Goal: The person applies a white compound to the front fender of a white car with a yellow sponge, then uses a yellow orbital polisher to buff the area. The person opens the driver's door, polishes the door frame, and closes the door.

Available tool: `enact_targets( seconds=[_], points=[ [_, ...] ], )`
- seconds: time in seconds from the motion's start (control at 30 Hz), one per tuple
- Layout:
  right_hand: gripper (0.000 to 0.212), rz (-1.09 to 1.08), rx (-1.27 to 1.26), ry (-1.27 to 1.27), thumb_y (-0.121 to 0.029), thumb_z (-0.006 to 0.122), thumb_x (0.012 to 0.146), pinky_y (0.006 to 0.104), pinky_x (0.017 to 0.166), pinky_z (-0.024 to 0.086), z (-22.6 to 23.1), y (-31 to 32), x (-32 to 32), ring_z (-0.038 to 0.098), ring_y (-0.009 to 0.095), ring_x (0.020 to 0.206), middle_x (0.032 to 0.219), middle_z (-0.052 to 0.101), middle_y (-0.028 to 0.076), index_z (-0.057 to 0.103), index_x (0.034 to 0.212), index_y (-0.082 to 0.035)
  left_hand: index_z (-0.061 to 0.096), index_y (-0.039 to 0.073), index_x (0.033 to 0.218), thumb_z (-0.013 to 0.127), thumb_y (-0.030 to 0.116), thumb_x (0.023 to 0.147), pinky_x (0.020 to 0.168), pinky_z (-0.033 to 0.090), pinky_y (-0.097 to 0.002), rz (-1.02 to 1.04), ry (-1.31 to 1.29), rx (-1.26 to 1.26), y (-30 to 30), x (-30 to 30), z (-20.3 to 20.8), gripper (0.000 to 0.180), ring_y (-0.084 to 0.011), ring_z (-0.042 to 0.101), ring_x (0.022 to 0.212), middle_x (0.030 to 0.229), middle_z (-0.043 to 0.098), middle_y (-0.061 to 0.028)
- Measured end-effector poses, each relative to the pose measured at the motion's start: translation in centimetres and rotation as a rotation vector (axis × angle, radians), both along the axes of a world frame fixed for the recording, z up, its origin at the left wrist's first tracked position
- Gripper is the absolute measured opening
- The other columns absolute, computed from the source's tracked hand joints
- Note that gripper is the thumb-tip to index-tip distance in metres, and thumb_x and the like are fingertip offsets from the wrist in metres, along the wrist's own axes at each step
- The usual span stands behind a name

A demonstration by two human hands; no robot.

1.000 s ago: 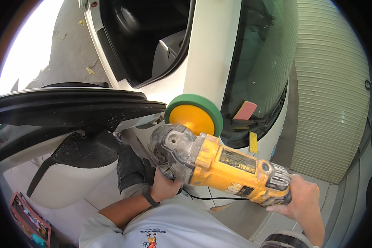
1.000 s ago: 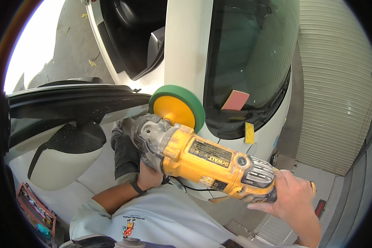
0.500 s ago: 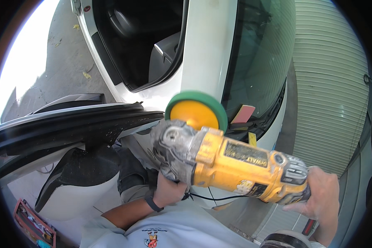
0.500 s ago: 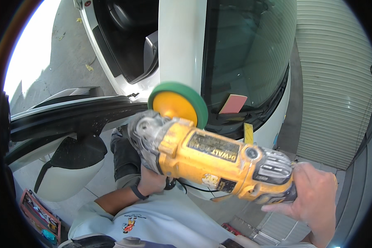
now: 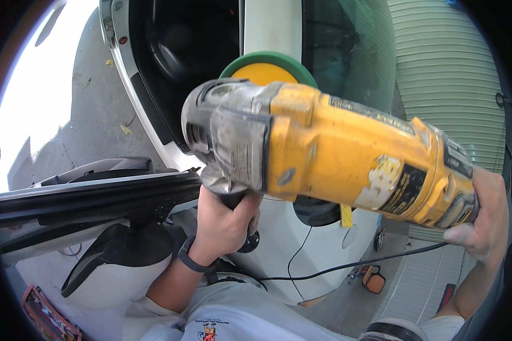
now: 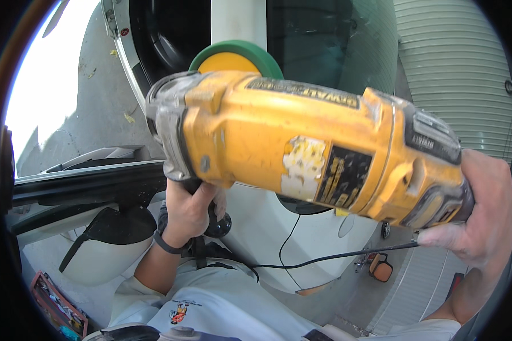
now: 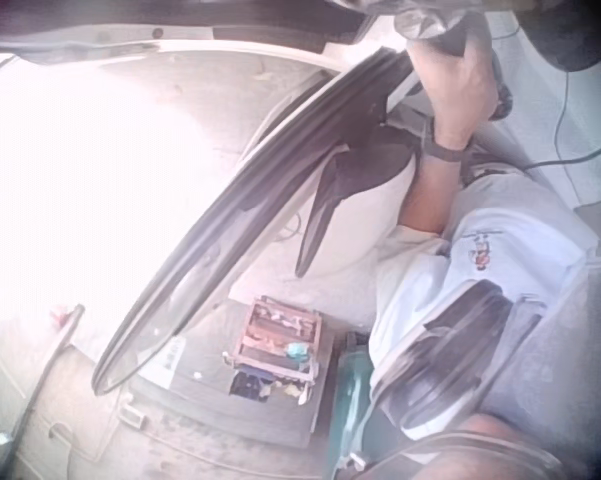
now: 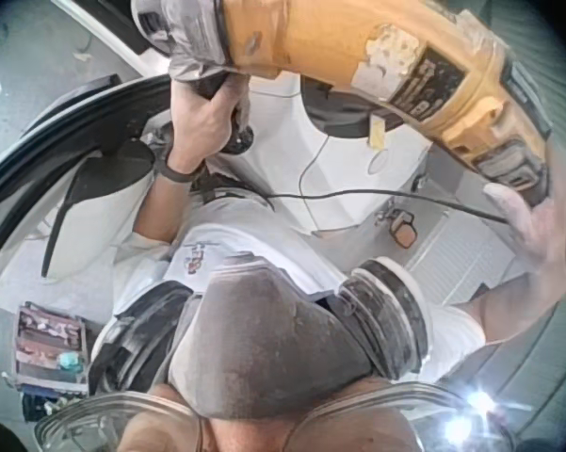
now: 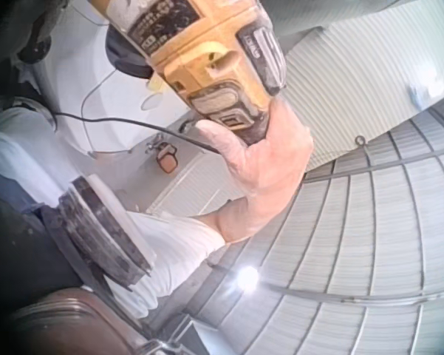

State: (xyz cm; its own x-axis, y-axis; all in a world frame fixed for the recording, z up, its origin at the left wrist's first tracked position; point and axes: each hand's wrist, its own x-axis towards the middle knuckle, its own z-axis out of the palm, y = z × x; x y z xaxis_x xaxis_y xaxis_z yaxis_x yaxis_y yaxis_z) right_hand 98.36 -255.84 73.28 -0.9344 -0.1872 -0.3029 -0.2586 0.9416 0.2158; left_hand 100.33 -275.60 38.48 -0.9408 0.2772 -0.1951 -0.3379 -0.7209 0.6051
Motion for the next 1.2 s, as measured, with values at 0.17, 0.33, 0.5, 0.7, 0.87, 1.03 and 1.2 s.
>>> enact_targets(
  seconds=[0.17,0.33,0.5,0.7,0.87,1.03,1.2],
  points=[
    [0.095,-0.088,-0.049,-0.039,-0.082,0.077,0.067,0.0346,0.058,0.050,-0.6,0.2,1.6,0.064,0.026,0.061,0.074,0.064,0.011,0.071,0.101,0.006,0.059,0.001,0.109,0.064,-0.003,0.094,0.045,0.044,-0.0273,-0.019,-0.077,0.051,1.4,2.9,-0.8,0.017,-0.0104,0.058,0.051,0.073,0.063,-0.0030],
    [0.093,0.029,0.331,-0.236,-0.085,0.078,0.056,0.0393,0.056,0.046,-2.1,2.0,5.1,0.062,0.029,0.061,0.071,0.061,0.009,0.071,0.091,0.001,0.059,0.000,0.118,0.062,-0.011,0.090,0.050,0.049,-0.0288,-0.009,-0.200,0.054,4.7,12.3,-3.1,0.030,-0.0118,0.061,0.056,0.076,0.065,-0.0053],
    [0.093,0.003,0.277,-0.256,-0.085,0.077,0.060,0.0392,0.057,0.048,-3.0,1.1,3.4,0.061,0.030,0.060,0.070,0.061,0.009,0.070,0.090,0.002,0.059,-0.001,0.121,0.062,-0.011,0.091,0.052,0.049,-0.0287,-0.002,-0.140,0.031,4.1,11.0,-3.9,0.031,-0.0119,0.061,0.057,0.079,0.066,-0.0060],
    [0.107,0.252,0.268,-0.077,-0.087,0.074,0.065,0.0371,0.072,0.052,0.8,-0.2,-0.9,0.066,0.026,0.079,0.090,0.065,0.012,0.066,0.115,0.007,0.053,-0.001,0.113,0.060,-0.005,0.095,0.045,0.047,-0.0286,0.052,-0.046,0.079,1.5,2.1,-0.6,0.020,-0.0145,0.058,0.050,0.073,0.061,-0.0061],
    [0.114,-0.143,0.139,-0.079,-0.089,0.070,0.071,0.0391,0.086,0.054,1.1,1.9,1.8,0.070,0.027,0.093,0.105,0.068,0.015,0.060,0.128,0.009,0.055,-0.003,0.114,0.060,-0.003,0.100,0.044,0.046,-0.0285,0.022,0.062,0.039,1.4,2.0,-1.2,0.016,-0.0138,0.057,0.047,0.070,0.062,-0.0062],
    [0.108,-0.036,0.224,-0.262,-0.088,0.072,0.067,0.0374,0.076,0.052,-1.7,1.8,4.4,0.069,0.027,0.086,0.097,0.068,0.014,0.066,0.118,0.007,0.057,-0.002,0.122,0.064,-0.008,0.092,0.053,0.051,-0.0292,0.038,-0.095,0.148,4.1,9.7,-5.1,0.031,-0.0139,0.065,0.063,0.090,0.069,-0.0096],
    [0.098,0.020,0.271,-0.251,-0.090,0.071,0.062,0.0363,0.062,0.044,-5.1,2.9,8.3,0.060,0.024,0.068,0.079,0.060,0.008,0.068,0.096,0.002,0.062,-0.003,0.123,0.072,0.000,0.092,0.076,0.056,-0.0316,0.016,-0.107,-0.103,6.2,17.2,-9.3,0.032,-0.0154,0.071,0.088,0.103,0.074,-0.0099]
  ],
)
